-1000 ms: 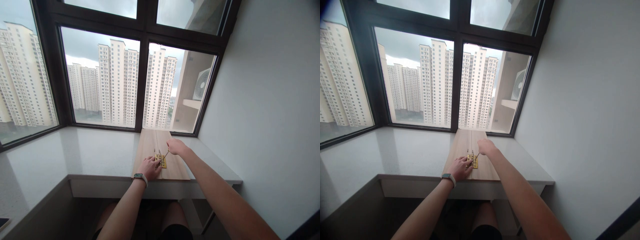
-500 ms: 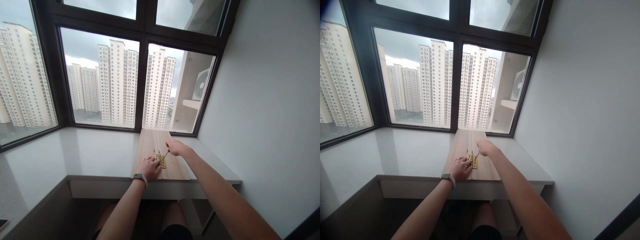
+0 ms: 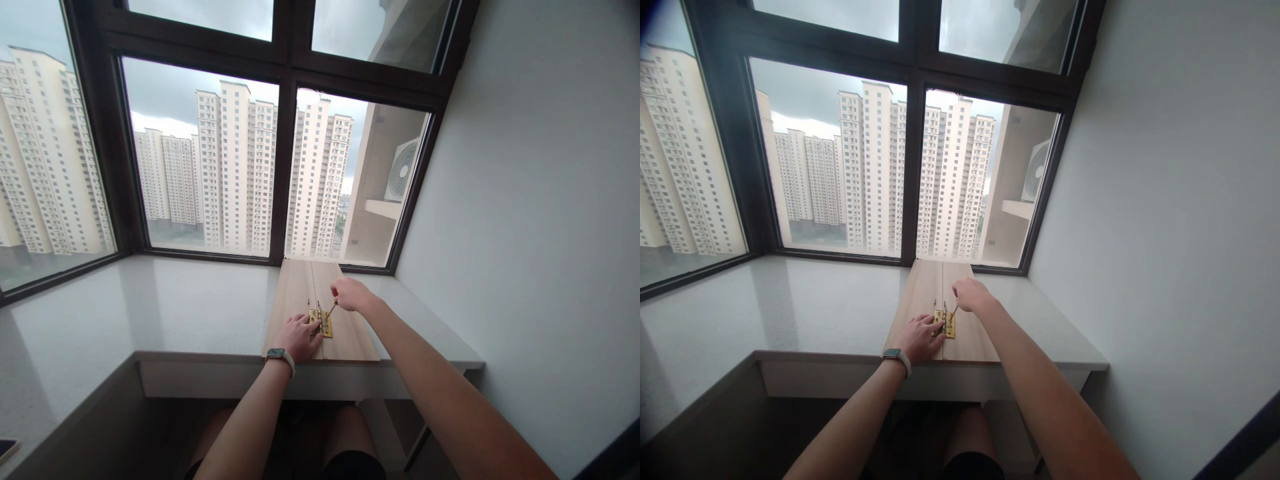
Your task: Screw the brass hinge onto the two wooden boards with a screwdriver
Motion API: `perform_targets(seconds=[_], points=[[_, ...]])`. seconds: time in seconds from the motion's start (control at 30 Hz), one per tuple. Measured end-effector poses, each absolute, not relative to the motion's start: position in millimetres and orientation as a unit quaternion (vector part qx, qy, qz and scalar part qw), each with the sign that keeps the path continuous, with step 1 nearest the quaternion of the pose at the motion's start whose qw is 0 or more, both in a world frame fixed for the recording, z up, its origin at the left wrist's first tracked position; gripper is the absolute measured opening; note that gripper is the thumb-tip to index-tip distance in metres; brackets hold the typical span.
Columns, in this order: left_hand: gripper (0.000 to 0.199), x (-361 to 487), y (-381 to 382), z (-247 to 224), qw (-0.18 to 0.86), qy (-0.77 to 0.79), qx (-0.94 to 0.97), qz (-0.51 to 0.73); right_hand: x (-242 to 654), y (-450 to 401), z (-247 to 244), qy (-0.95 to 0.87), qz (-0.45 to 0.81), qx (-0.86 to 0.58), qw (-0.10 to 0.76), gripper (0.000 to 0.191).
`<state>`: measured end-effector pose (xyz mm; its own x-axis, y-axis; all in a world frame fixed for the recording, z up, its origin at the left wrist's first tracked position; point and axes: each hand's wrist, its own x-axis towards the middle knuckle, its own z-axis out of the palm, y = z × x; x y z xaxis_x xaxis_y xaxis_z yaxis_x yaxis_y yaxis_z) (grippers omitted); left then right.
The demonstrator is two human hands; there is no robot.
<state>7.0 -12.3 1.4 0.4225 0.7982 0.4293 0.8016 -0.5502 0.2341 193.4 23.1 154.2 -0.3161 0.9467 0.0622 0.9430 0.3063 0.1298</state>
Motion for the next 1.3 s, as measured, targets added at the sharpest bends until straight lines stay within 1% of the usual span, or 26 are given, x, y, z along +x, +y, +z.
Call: perform_targets(seconds=[0.23,0.4,0.53,0.6,0.83,1.03,1.3], points=[[0.045,7.9,-13.1,2.1,0.002,-0.478,-0.843,-0.247,193.3,25.8,151.4,0.789,0.075,0.609,0.009,0.023],[0.046,7.1,-11.0,-0.6,0.002,-0.475,-0.843,-0.253,195.6,29.8,148.8,0.799,0.055,0.598,0.019,0.016],[0.046,7.0,-10.5,-0.9,0.003,-0.471,-0.844,-0.254,195.6,30.3,148.5,0.814,0.040,0.580,0.021,0.023],[0.045,7.3,-10.8,-0.5,0.007,-0.469,-0.845,-0.258,194.8,29.1,149.0,0.816,0.046,0.576,0.017,0.023],[0.045,7.8,-11.4,-0.2,0.012,-0.469,-0.843,-0.262,193.2,26.2,150.5,0.821,0.061,0.567,0.001,0.016],[0.044,7.7,-10.6,-1.1,0.011,-0.469,-0.843,-0.262,195.2,28.3,151.0,0.806,0.072,0.587,0.013,0.006],[0.046,7.5,-10.8,-0.5,0.006,-0.473,-0.843,-0.255,192.9,25.1,153.0,0.788,0.075,0.611,0.015,0.014]])
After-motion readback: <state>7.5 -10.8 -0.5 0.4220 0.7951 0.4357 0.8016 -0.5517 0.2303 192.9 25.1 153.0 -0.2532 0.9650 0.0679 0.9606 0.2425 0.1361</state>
